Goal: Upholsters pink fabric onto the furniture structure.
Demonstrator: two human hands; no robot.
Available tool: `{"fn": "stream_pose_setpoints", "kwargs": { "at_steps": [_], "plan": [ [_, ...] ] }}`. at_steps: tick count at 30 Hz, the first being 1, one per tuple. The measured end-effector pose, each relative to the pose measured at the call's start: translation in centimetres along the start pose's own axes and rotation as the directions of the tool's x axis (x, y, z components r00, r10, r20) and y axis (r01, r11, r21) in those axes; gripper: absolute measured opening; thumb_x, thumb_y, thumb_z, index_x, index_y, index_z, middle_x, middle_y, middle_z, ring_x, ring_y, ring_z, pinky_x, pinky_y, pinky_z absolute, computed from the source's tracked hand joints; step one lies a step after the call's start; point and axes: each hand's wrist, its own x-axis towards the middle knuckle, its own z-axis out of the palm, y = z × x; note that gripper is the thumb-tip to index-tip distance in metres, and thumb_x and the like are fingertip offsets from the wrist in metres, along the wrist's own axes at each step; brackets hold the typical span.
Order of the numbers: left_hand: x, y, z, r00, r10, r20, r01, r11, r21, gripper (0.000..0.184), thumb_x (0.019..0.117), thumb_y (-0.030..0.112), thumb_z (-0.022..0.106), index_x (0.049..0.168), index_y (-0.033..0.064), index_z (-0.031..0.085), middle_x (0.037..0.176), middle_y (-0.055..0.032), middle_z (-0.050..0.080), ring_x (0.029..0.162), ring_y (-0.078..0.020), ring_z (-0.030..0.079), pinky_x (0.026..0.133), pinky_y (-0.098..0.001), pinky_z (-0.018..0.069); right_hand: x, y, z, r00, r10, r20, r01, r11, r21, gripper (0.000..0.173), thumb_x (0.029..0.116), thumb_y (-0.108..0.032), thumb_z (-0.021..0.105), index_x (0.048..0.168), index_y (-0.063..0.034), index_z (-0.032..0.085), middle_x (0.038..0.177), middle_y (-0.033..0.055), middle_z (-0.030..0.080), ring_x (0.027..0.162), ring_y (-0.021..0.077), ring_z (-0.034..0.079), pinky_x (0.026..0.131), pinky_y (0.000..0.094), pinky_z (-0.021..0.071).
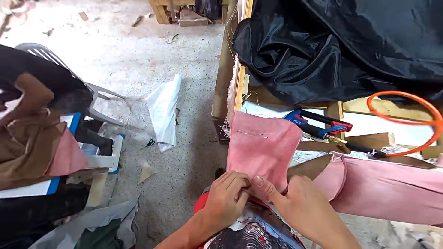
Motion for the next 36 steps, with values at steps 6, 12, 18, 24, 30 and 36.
{"fn": "stream_pose_setpoints", "kwargs": {
  "at_steps": [6,12,18,24,30,36],
  "plan": [
    [2.2,-0.7,-1.6,0.916,-0.386,0.108,0.4,0.872,-0.282,0.02,0.0918,0.02,0.074,0.106,0.0063,0.071,0.099,-0.001,0.074,0.088,-0.0099,0.072,0.078,-0.0312,0.0641,5.0,-4.9,1.2,0.908,-0.343,-0.24,0.339,0.939,-0.058,0.045,0.1063,-0.04,0.048,0.075,-0.0119,0.064,0.06,0.0018,0.056,0.058,0.0197,0.062,0.052,0.0421,0.0532],
    [7.4,-4.8,-5.4,0.658,-0.553,0.51,0.721,0.658,-0.216,0.047,0.0856,0.044,0.082,0.121,0.0165,0.066,0.09,0.0071,0.073,0.081,-0.0052,0.07,0.076,-0.028,0.0617,13.8,-5.1,4.7,0.754,-0.557,-0.348,0.468,0.828,-0.311,0.032,0.1034,-0.025,0.051,0.08,-0.006,0.062,0.055,0.0055,0.053,0.048,0.0248,0.058,0.043,0.0419,0.0439],
    [7.6,-6.7,-5.3,0.627,-0.461,0.629,0.708,0.674,-0.211,0.032,0.0888,0.045,0.079,0.077,0.0161,0.07,0.065,0.0062,0.061,0.055,-0.0042,0.054,0.05,-0.0217,0.045,16.9,-4.8,4.1,0.776,-0.629,-0.048,0.599,0.759,-0.255,0.037,0.1054,-0.026,0.048,0.075,-0.0078,0.058,0.054,0.0036,0.047,0.047,0.0226,0.053,0.042,0.0393,0.0394],
    [2.8,-4.4,-4.0,0.748,-0.505,0.431,0.606,0.784,-0.133,0.027,0.0949,0.037,0.072,0.085,0.0118,0.071,0.082,0.0048,0.065,0.076,-0.0012,0.061,0.069,-0.0192,0.0532,16.1,-3.0,4.2,0.595,-0.719,-0.36,0.715,0.678,-0.17,0.035,0.1071,-0.023,0.05,0.078,-0.0045,0.057,0.056,0.004,0.05,0.046,0.015,0.049,0.044,0.0315,0.038],
    [1.7,-4.4,-2.1,0.833,-0.535,0.14,0.545,0.837,-0.046,0.015,0.095,0.022,0.067,0.082,0.0146,0.07,0.083,0.0079,0.066,0.08,-0.0022,0.065,0.072,-0.0244,0.0586,15.2,-2.9,2.3,0.674,-0.638,-0.372,0.674,0.737,-0.043,0.041,0.1079,-0.027,0.052,0.072,-0.0074,0.055,0.054,0.0015,0.046,0.044,0.0112,0.045,0.041,0.0293,0.0327],
    [2.0,-2.4,-3.6,0.815,-0.536,0.221,0.574,0.801,-0.171,0.035,0.0926,0.045,0.075,0.113,0.0164,0.072,0.104,0.0063,0.072,0.096,-0.0072,0.069,0.087,-0.0324,0.0601,15.3,-1.2,-3.6,0.73,-0.63,0.263,0.573,0.775,0.267,0.058,0.0937,-0.067,0.059,0.057,-0.0231,0.054,0.047,-0.007,0.049,0.039,0.0072,0.047,0.035,0.0305,0.0378]
  ]
}}
